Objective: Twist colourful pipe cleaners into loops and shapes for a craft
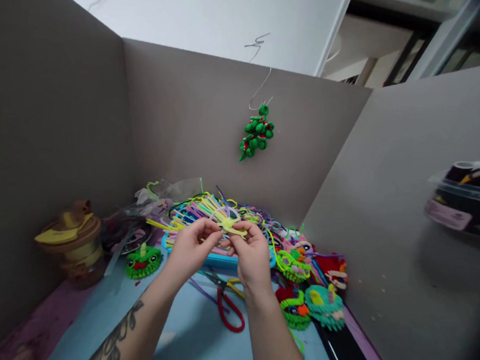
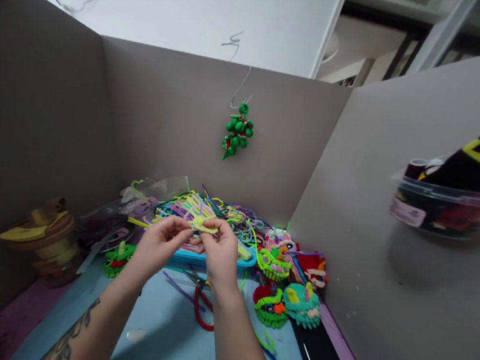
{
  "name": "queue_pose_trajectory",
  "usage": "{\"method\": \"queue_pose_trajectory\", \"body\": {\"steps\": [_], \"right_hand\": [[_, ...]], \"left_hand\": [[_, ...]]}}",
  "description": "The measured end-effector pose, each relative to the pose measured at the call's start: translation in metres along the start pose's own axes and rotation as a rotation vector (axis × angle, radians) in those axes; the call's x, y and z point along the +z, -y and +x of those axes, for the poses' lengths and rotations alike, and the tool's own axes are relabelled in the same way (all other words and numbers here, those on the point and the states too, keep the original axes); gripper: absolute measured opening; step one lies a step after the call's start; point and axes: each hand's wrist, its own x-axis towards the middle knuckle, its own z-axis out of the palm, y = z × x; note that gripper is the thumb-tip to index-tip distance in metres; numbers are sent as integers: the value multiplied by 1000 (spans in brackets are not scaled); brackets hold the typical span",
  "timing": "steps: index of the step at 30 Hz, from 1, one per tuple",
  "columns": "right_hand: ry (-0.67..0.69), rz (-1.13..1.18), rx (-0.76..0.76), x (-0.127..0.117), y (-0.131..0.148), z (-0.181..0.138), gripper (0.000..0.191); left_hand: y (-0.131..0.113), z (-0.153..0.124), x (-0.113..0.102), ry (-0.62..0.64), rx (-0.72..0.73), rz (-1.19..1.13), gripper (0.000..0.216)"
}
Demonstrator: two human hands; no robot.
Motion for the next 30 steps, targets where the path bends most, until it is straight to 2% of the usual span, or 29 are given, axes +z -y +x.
{"method": "queue_pose_trajectory", "body": {"steps": [5, 13, 20, 24, 27, 30], "right_hand": [[-2, 111, 57, 6, -1, -1, 23], [-43, 220, 95, 3, -6, 3, 28], [-102, 281, 135, -7, -2, 11, 34], [-90, 183, 49, -8, -2, 10, 26], [-16, -3, -23, -6, -1, 5, 15], [92, -158, -59, -4, 1, 1, 9]], "left_hand": [[2, -1, 1, -14, 55, 109, 10], [2, -2, -1, 51, 126, 233, 10], [-4, 1, -17, 43, 83, 302, 7], [-10, 2, -30, 122, 54, 318, 6], [-12, 2, -31, 62, 50, 307, 13], [-10, 2, -24, 18, 8, 181, 17]]}}
